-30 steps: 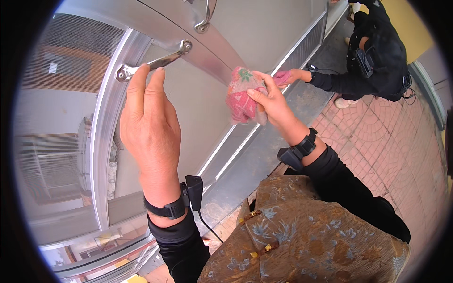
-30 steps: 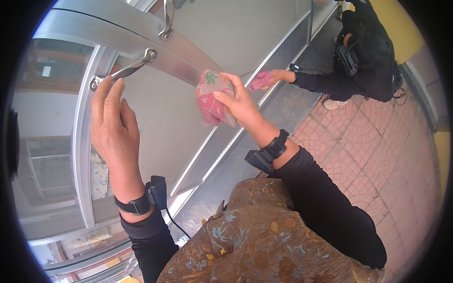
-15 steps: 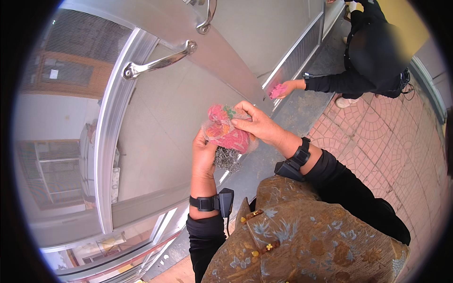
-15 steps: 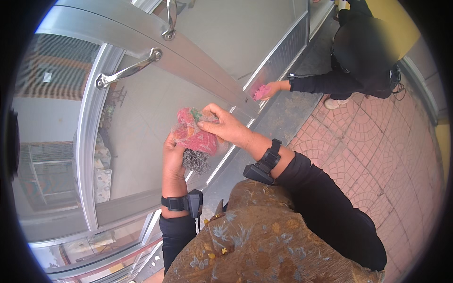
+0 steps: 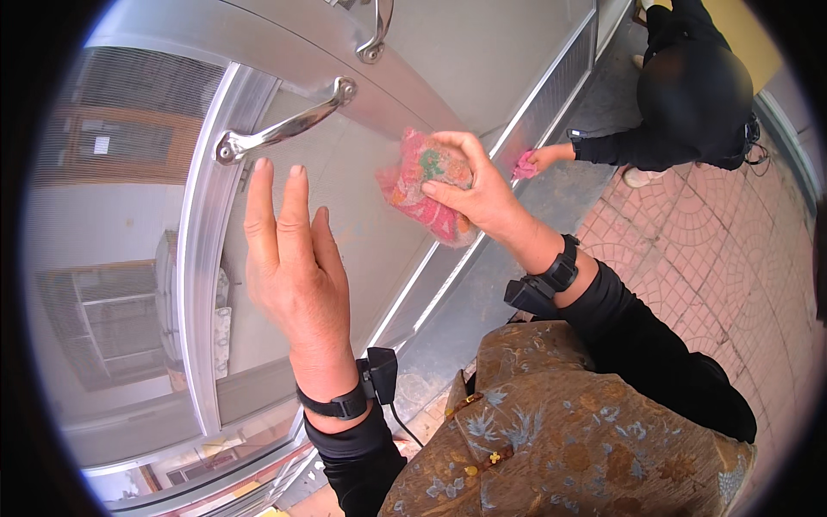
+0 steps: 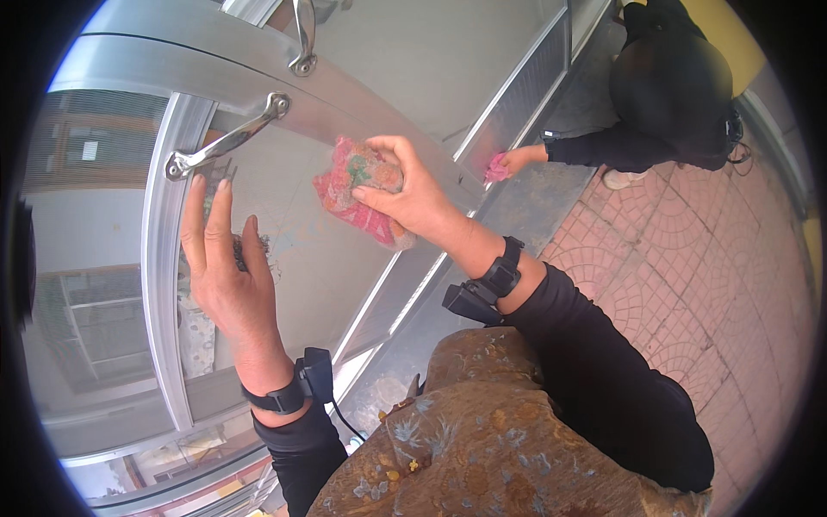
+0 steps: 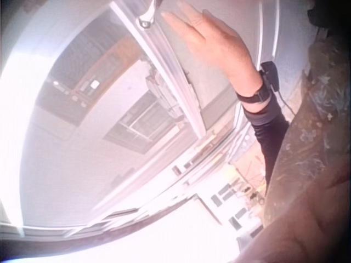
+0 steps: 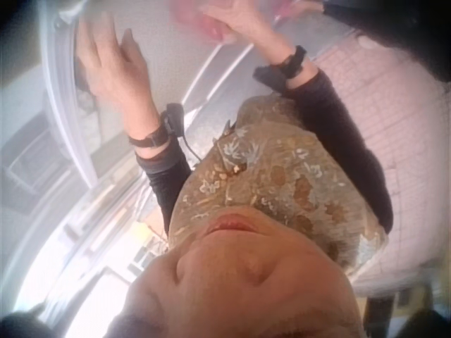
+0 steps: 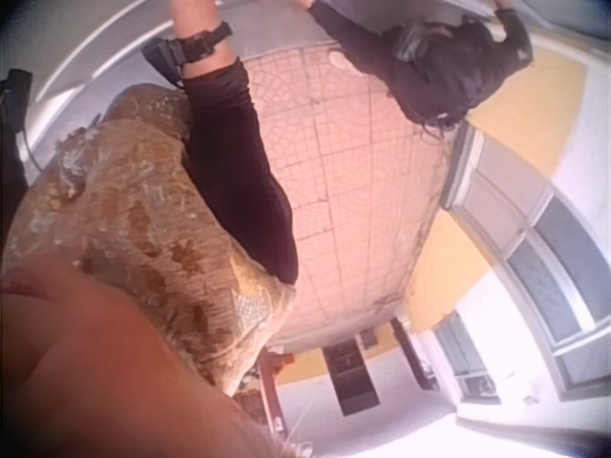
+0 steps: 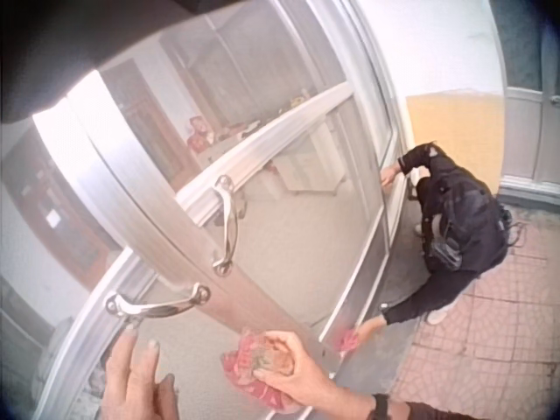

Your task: The person scrubs a metal door handle with a steel wool pad and wipes it with a cloth. The person alternates between scrubbing and wiping the handle and the adjacent door frame.

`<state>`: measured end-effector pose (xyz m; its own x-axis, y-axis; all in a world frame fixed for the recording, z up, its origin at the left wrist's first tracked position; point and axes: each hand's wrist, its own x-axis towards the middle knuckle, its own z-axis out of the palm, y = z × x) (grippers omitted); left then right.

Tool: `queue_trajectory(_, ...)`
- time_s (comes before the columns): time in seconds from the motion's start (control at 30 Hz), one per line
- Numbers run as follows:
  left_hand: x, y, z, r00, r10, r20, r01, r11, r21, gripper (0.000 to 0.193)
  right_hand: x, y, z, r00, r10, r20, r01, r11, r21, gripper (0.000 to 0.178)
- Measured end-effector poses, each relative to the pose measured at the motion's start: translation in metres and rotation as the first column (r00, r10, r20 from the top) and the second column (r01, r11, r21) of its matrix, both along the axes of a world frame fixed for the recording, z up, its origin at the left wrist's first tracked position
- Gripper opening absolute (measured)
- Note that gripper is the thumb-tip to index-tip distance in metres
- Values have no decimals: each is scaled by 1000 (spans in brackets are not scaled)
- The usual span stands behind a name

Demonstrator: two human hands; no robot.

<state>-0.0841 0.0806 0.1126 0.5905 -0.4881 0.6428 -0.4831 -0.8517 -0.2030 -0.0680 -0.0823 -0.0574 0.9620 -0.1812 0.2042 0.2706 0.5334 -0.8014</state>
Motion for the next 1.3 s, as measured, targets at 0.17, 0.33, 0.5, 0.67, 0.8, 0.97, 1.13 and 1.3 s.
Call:
queue_trajectory(0.17, 35, -28, 21, 999, 6, 43, -12, 990, 138, 47, 36, 4, 54, 714, -453, 535, 620, 764, -180, 75)
queue_trajectory(0.33, 54, -42, 11, 977, 205, 54, -211, 968, 138, 32, 70, 32, 33, 631, -472, 616, 747, 585, -317, 79)
queue_trajectory(0.5, 60, -46, 2, 980, 169, 105, -177, 981, 73, 22, 63, 42, -63, 811, -461, 360, 584, 671, -457, 76)
queue_trajectory(0.67, 59, -44, 2, 997, 30, 65, -27, 999, -35, 24, 62, 68, -189, 838, -541, -67, 484, 796, -363, 58)
queue_trajectory(0.8, 59, -47, 2, 996, -30, 82, 35, 998, -60, 25, 54, 67, -268, 651, -317, -690, 171, 946, -274, 47)
queue_trajectory(0.97, 61, -52, 1, 997, -17, 78, 23, 997, -72, 23, 62, 61, -290, 594, -225, -772, 163, 974, -158, 46)
queue_trajectory(1.13, 66, -50, -2, 997, -34, 74, 40, 996, -84, 21, 60, 48, -221, 829, -309, -466, 257, 951, -174, 35)
queue_trajectory(1.3, 72, -45, -6, 996, -41, 80, 49, 993, -110, 19, 60, 31, -97, 928, -295, -226, 254, 948, -190, 36)
